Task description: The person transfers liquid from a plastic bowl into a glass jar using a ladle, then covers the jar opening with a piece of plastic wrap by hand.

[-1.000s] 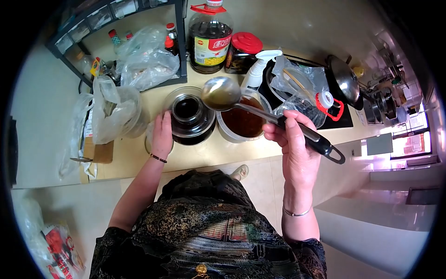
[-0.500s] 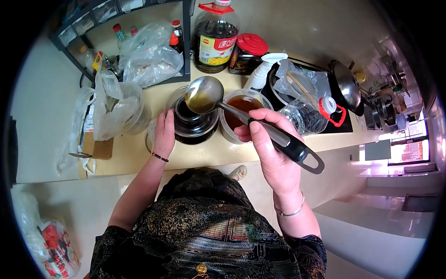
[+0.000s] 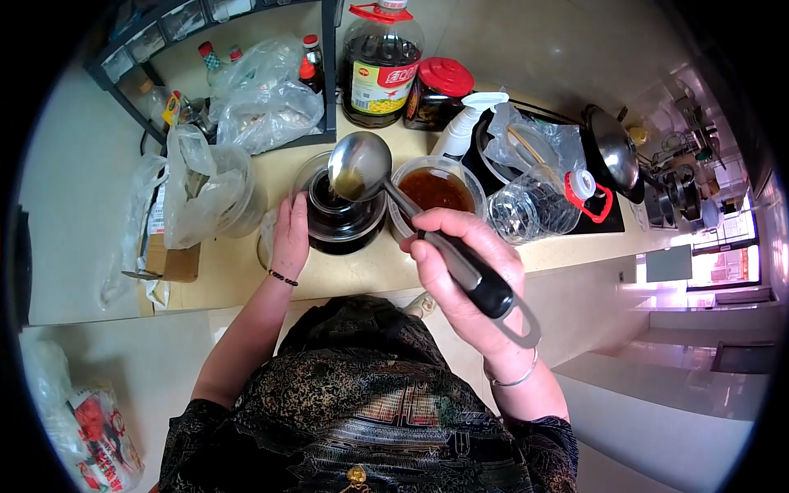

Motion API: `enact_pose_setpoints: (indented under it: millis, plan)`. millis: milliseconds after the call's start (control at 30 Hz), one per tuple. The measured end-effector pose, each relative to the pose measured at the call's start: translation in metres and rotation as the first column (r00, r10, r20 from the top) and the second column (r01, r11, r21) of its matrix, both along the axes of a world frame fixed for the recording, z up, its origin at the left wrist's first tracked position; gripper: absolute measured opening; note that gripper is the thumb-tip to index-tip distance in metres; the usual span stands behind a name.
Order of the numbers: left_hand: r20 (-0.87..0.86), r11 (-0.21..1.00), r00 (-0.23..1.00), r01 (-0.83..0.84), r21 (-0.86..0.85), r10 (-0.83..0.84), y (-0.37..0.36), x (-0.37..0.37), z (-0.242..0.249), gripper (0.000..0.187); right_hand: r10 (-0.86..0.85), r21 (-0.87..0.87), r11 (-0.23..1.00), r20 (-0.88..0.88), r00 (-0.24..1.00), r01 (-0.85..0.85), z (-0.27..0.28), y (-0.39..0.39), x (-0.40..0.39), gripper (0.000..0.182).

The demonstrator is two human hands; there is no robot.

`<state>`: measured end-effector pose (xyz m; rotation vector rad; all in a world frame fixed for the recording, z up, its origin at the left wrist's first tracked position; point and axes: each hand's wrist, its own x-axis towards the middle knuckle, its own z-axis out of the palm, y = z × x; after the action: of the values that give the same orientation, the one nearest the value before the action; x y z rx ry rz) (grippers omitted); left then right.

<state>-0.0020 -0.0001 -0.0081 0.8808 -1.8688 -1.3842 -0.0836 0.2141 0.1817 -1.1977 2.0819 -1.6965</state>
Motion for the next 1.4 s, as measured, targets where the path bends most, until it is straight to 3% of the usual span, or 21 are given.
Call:
enact_pose_setpoints:
  millis: [167, 233, 367, 433, 533, 600, 633, 767, 833, 967, 1100, 1400]
  plan:
    - [-0.007, 1.0, 1.0, 0.014, -0.017, -0.014, -0.001, 0.0, -0.002, 0.043, 0.05, 0.018, 0.999, -0.343, 0.938, -0.047, -0.003, -0.005, 0.002, 0.023]
    - [-0.008, 1.0, 1.0, 0.014, -0.023, -0.014, -0.001, 0.0, -0.002, 0.043, 0.127, 0.064, 0.992, -0.498, 0.858, -0.11, -0.005, -0.004, 0.001, 0.023]
    - [-0.008, 1.0, 1.0, 0.02, -0.016, -0.02, -0.001, 0.0, 0.001, 0.044, 0.185, 0.099, 0.983, -0.588, 0.787, -0.157, -0.006, -0.005, 0.01, 0.027]
    - [-0.01, 1.0, 1.0, 0.027, -0.014, -0.028, -0.001, 0.0, 0.001, 0.044, 0.207, 0.135, 0.978, -0.579, 0.789, -0.158, -0.006, -0.004, 0.012, 0.027]
    - [-0.021, 0.999, 1.0, 0.013, -0.03, -0.014, -0.001, -0.001, -0.001, 0.044, 0.108, 0.012, 0.993, -0.52, 0.847, -0.119, -0.02, 0.002, 0.004, 0.023]
    - [-0.016, 1.0, 1.0, 0.014, -0.01, -0.015, -0.001, -0.001, -0.002, 0.045, -0.033, -0.152, 0.988, -0.091, 0.995, 0.019, -0.024, 0.01, 0.008, 0.019]
    - [-0.015, 1.0, 1.0, 0.013, -0.01, -0.013, -0.001, -0.001, 0.0, 0.045, -0.101, -0.249, 0.959, 0.143, 0.985, 0.134, -0.031, 0.011, 0.008, 0.018]
    - [-0.008, 1.0, 1.0, 0.007, 0.004, -0.007, -0.001, -0.001, -0.003, 0.044, -0.099, -0.418, 0.845, 0.489, 0.867, 0.333, -0.044, 0.034, -0.02, 0.022]
    - [-0.03, 1.0, 0.999, 0.015, 0.014, -0.014, -0.003, -0.002, -0.005, 0.044, -0.164, -0.39, 0.835, 0.498, 0.852, 0.389, -0.05, 0.042, -0.026, 0.022]
    - [-0.03, 1.0, 1.0, 0.008, 0.019, -0.007, -0.003, -0.002, -0.008, 0.043, -0.422, -0.139, 0.877, 0.236, 0.875, 0.46, -0.058, 0.05, -0.022, 0.021]
    - [-0.059, 0.997, 0.998, 0.041, 0.068, -0.037, -0.003, -0.001, -0.003, 0.042, -0.437, 0.012, 0.898, 0.138, 0.889, 0.439, -0.061, 0.049, -0.015, 0.02]
    - [-0.043, 1.0, 0.999, 0.021, 0.002, -0.021, -0.002, 0.0, -0.003, 0.042, -0.391, 0.073, 0.919, 0.043, 0.919, 0.387, -0.073, 0.04, -0.012, 0.018]
